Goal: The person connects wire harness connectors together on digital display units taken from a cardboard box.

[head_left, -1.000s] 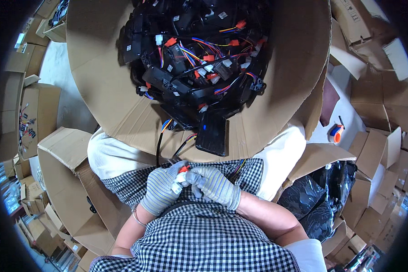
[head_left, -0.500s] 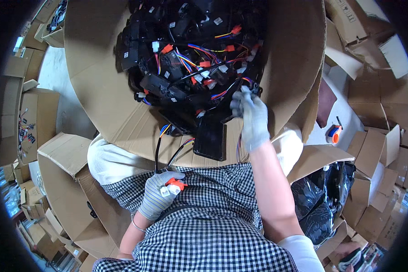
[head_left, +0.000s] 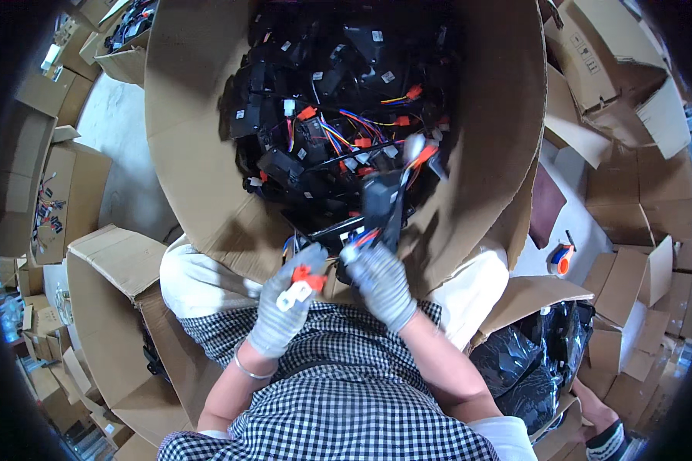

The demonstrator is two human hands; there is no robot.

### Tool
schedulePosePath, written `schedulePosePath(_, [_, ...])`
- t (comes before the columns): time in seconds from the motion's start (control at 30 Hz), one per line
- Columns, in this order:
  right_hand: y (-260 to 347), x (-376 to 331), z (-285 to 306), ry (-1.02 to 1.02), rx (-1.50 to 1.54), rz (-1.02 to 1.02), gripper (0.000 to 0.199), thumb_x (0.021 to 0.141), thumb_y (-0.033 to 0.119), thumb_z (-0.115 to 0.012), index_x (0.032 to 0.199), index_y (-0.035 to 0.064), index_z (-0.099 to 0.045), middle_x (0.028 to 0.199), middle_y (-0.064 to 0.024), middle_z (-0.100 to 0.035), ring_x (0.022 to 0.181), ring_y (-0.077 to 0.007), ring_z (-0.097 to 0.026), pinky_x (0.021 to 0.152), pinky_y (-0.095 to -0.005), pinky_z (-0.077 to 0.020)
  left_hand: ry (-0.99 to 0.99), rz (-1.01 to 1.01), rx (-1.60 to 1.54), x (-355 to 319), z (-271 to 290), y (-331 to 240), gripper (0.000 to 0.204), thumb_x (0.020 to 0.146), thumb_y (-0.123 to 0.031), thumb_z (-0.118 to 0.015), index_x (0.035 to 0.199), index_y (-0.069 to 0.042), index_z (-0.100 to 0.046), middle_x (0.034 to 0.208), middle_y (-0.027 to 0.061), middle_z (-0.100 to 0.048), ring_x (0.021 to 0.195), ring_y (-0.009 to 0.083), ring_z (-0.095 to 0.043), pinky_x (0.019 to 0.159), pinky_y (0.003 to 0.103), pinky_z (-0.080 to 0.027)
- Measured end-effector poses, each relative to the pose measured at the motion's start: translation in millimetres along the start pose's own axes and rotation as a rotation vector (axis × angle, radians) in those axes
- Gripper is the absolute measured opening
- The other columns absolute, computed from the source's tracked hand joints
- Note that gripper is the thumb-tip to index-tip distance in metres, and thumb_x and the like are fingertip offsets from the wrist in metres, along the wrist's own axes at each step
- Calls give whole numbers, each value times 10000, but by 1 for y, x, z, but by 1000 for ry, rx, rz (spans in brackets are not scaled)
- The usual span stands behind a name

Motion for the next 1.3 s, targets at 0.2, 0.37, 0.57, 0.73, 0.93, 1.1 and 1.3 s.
schedulePosePath(0.2, [25, -24, -49, 376, -231, -187, 180, 764, 173, -538, 894, 76, -614, 869, -118, -563, 805, -258, -570, 628, -396, -474, 0, 36, -290, 19, -5, -36, 440, 882, -181, -574, 1266, -4, -453, 1147, 89, -577, 1004, 144, -562, 856, 249, -451])
schedulePosePath(0.37, [9, -20, -57, 515, -134, -268, 196, 768, 162, -535, 905, 62, -633, 918, -130, -567, 860, -274, -572, 701, -395, -478, 212, 104, -650, 1, -23, -45, 481, 875, -209, -593, 1279, -1, -435, 1122, 84, -577, 1000, 143, -555, 844, 254, -458])
schedulePosePath(0.57, [-6, -38, -20, 405, 933, -696, 295, 911, 278, -539, 1048, 22, -595, 891, -34, -630, 794, -108, -576, 763, -229, -457, 127, 146, -316, -24, 8, -18, 360, 872, -220, -600, 1159, -8, -555, 973, 62, -638, 790, 136, -602, 709, 271, -491])
schedulePosePath(0.73, [23, 7, 15, 471, 788, -569, 275, 910, 328, -501, 980, 85, -608, 723, -79, -592, 536, -141, -562, 530, -283, -455, 296, -13, 208, -36, 2, -3, 256, 827, -209, -626, 1003, -24, -615, 848, 78, -647, 710, 153, -605, 654, 287, -491])
schedulePosePath(0.93, [59, 26, 12, 871, -77, 11, 176, 840, 231, -511, 983, 152, -574, 591, -61, -529, 590, -228, -596, 445, -362, -417, 398, -43, 396, -35, -6, -2, 208, 761, -208, -653, 868, -31, -633, 662, 90, -629, 587, 225, -606, 570, 300, -487])
schedulePosePath(1.1, [75, 13, 3, 945, 15, 170, 163, 819, 225, -532, 950, 158, -602, 634, -66, -560, 592, -243, -601, 461, -379, -432, 506, 93, 99, -41, -20, 7, 205, 752, -198, -674, 849, -23, -632, 729, 104, -640, 651, 226, -607, 611, 308, -483])
schedulePosePath(1.3, [46, 5, -5, 640, 733, 115, 190, 816, 256, -593, 903, 88, -607, 812, -67, -594, 757, -210, -608, 615, -349, -488, 598, 176, -69, -43, -29, -3, 292, 830, -296, -621, 920, -18, -615, 811, 93, -645, 719, 202, -603, 684, 301, -480])
Point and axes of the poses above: each hand's wrist, its own x-axis towards the middle knuckle, its own z-axis out of the back of the hand, y = z × x, the point moved 10 cm from there along x, towards the middle knuckle
